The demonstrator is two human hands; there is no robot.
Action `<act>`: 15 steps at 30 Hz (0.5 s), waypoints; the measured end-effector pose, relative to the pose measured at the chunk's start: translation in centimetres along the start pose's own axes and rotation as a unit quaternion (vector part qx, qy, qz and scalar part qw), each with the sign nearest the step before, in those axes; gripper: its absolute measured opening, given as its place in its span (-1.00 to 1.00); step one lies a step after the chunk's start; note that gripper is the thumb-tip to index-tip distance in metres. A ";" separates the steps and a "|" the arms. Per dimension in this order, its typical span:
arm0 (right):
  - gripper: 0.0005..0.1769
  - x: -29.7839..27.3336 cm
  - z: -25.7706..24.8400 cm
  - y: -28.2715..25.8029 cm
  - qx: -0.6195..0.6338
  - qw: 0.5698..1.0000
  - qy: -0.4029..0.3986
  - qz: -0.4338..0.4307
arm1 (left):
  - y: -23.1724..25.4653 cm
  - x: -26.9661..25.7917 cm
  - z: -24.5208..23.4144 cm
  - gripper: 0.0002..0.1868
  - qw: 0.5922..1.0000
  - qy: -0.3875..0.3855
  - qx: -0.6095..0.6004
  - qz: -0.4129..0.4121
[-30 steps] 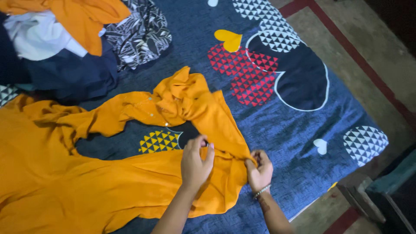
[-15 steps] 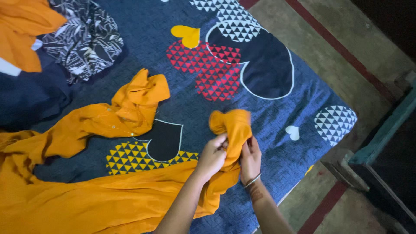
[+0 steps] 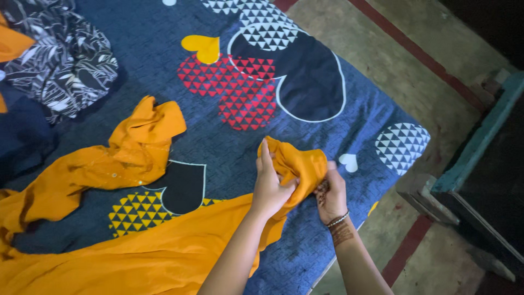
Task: The person folds a pair of light blue jeans and places them into an open suitcase. They then pick up a long orange garment with sequin embellishments, unfold it, and fold it neatly on the bed. The person smooths the fabric and folds the garment into a compact rectangle.
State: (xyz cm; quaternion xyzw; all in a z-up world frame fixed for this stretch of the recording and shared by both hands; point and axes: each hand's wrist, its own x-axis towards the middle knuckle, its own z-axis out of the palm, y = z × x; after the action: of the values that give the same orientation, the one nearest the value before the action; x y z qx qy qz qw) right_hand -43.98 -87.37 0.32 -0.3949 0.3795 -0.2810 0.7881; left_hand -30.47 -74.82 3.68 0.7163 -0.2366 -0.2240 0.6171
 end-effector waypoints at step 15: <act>-0.72 3.2 -6.1 -3.3 -0.290 0.886 0.201 -0.300 | 4.8 6.3 5.4 -0.47 0.915 -0.009 0.350 0.198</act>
State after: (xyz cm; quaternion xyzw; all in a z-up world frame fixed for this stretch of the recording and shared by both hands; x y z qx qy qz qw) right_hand -47.72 -93.96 -0.60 -0.6358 0.4575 -0.4550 0.4236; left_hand -29.16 -83.53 7.48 0.8233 -0.4420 -0.0067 0.3561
